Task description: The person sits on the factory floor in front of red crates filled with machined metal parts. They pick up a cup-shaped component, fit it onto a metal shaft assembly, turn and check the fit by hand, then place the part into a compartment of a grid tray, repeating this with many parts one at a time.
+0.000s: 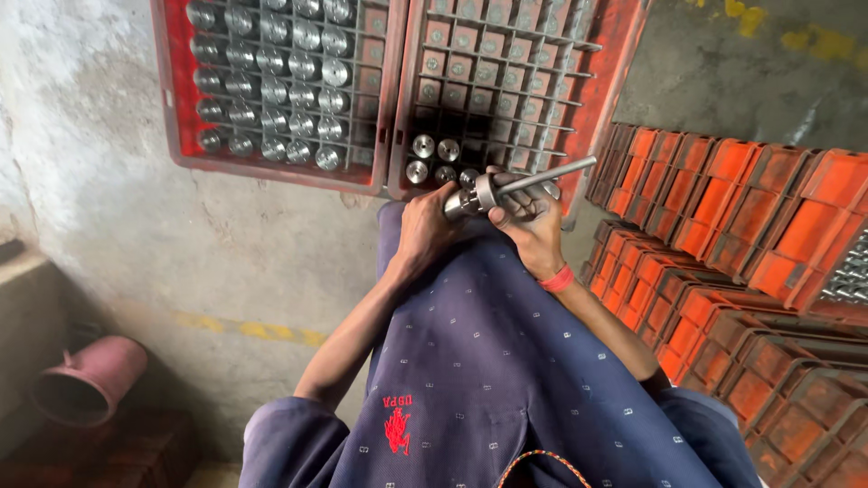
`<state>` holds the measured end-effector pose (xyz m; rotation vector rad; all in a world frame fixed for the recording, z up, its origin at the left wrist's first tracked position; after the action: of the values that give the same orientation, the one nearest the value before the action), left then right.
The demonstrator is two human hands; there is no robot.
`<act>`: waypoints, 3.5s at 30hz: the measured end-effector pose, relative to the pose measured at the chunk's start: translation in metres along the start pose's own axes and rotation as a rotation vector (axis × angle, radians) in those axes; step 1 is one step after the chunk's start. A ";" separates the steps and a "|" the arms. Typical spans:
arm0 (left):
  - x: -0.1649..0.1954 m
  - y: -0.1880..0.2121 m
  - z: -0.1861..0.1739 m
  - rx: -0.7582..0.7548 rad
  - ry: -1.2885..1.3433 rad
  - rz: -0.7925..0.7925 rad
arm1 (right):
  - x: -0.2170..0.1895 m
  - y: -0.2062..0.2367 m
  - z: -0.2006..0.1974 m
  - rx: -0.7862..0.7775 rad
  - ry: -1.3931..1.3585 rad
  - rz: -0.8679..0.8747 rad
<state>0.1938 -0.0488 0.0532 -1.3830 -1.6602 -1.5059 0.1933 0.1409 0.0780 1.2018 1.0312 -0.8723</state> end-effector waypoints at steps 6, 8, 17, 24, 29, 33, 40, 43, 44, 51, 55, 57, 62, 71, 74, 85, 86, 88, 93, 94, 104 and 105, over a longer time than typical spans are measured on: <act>0.011 -0.002 0.024 -0.124 -0.049 0.106 | -0.003 0.004 -0.016 -0.146 0.157 -0.079; 0.009 -0.004 0.030 -0.172 -0.039 0.093 | 0.003 0.007 -0.026 -0.176 0.200 -0.104; 0.006 -0.025 0.011 -0.012 -0.183 0.253 | 0.065 -0.007 -0.089 0.270 -0.200 0.036; -0.006 -0.030 0.000 -0.039 -0.090 0.393 | 0.087 0.014 -0.099 0.323 -0.264 -0.042; -0.037 -0.020 -0.063 0.211 -0.133 0.231 | 0.093 0.023 -0.080 0.438 -0.236 0.142; -0.059 -0.016 -0.140 0.417 -0.382 0.172 | 0.078 0.028 -0.066 0.372 -0.236 0.062; -0.076 -0.062 -0.162 0.388 -0.589 0.041 | 0.077 0.011 -0.033 0.410 -0.185 0.163; -0.066 -0.054 -0.174 0.374 -0.541 0.104 | 0.083 0.007 -0.024 0.344 -0.169 0.127; -0.056 -0.042 -0.184 0.435 -0.566 0.259 | 0.085 0.007 -0.022 0.325 -0.182 0.110; -0.033 -0.014 -0.174 0.266 0.933 0.247 | 0.081 0.013 -0.021 0.286 -0.206 0.201; -0.030 -0.048 -0.067 0.309 0.588 -0.062 | 0.054 0.007 -0.027 0.186 -0.163 0.063; -0.008 -0.044 -0.020 0.244 0.233 0.176 | 0.042 0.006 -0.034 0.166 -0.177 0.113; 0.030 -0.014 0.069 0.015 0.036 -0.012 | 0.007 0.017 -0.072 0.151 -0.046 0.046; 0.056 -0.006 0.139 -0.086 -0.143 0.013 | 0.011 0.049 -0.127 -0.017 0.067 -0.077; 0.052 -0.001 0.153 -0.152 -0.137 0.008 | 0.021 0.050 -0.141 -0.103 0.144 -0.165; 0.038 -0.014 0.095 0.045 -0.265 0.039 | 0.057 0.034 -0.190 0.250 -0.083 -0.104; 0.037 -0.017 0.084 0.119 -0.245 0.132 | 0.056 0.032 -0.192 0.247 -0.134 -0.079; 0.037 -0.022 0.071 0.164 -0.380 0.380 | 0.055 0.031 -0.194 0.250 -0.234 -0.025; 0.016 -0.028 0.049 0.099 -0.248 0.393 | 0.059 0.035 -0.170 0.316 -0.182 0.100; 0.011 -0.027 0.040 0.084 -0.211 0.333 | 0.063 0.036 -0.159 0.321 -0.195 0.088; -0.049 -0.040 -0.192 -0.005 -0.587 0.233 | 0.062 0.009 -0.058 0.350 -0.076 0.160; -0.056 -0.046 -0.200 -0.073 -0.669 0.271 | 0.058 0.006 -0.047 0.332 -0.077 0.144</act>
<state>0.1213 -0.2476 0.0378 -2.2177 -1.6818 -1.0093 0.2092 0.1879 0.0224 1.4881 0.7450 -0.9933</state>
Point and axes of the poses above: each hand's wrist, its own y-axis away from the middle knuckle, its own z-axis out of the palm, x = y × z, the point moved 4 cm from there along -y, towards the middle knuckle, and after that the axes turned 15 degrees about y, right-handed, at the moved point
